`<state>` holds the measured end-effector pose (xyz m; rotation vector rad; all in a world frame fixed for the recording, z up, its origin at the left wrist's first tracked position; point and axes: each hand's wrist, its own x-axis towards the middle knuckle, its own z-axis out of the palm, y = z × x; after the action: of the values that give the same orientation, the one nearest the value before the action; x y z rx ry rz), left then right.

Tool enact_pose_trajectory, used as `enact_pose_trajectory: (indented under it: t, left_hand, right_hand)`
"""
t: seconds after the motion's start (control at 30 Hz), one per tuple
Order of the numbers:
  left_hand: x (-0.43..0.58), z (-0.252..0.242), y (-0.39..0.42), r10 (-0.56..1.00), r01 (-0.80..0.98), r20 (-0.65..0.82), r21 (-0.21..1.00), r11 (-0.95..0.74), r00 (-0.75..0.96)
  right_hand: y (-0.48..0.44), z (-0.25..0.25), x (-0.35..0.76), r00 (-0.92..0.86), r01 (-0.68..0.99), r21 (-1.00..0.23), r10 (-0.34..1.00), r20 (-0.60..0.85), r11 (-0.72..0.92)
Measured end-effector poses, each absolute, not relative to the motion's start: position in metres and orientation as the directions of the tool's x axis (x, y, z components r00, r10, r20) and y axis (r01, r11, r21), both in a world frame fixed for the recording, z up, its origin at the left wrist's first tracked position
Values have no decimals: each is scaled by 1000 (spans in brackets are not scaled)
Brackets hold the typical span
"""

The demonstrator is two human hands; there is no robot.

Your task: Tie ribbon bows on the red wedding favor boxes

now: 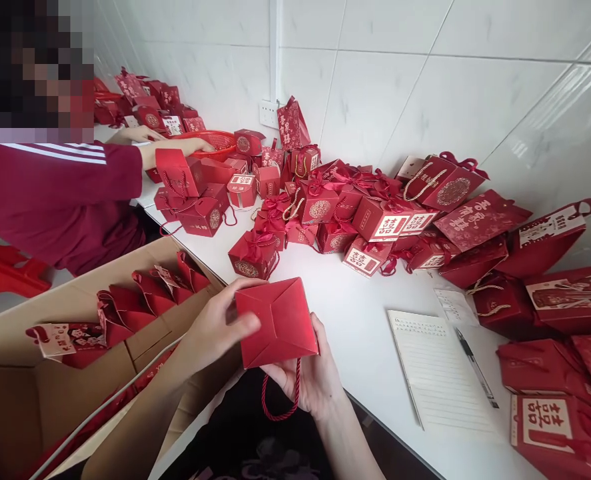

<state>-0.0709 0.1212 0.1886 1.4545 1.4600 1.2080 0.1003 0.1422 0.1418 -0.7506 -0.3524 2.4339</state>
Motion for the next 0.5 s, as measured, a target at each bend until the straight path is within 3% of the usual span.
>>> enact_pose_trajectory:
  t: [0.1, 0.23, 0.37, 0.5]
  left_hand:
    - [-71, 190, 121, 988, 350, 86, 936, -36, -130]
    - [-76, 187, 126, 963, 138, 58, 990, -22, -262]
    - [-85, 178, 125, 968, -45, 114, 991, -127, -224]
    - [-94, 166, 114, 976, 3, 126, 992, -127, -178]
  right_hand:
    - [141, 139, 101, -687, -416, -450, 597, -414, -790]
    - [139, 132, 103, -707, -393, -394, 547, -448, -831]
    - [139, 130, 102, -709, -383, -366, 524, -472, -848]
    - [138, 134, 99, -644, -362, -469, 580, -499, -805]
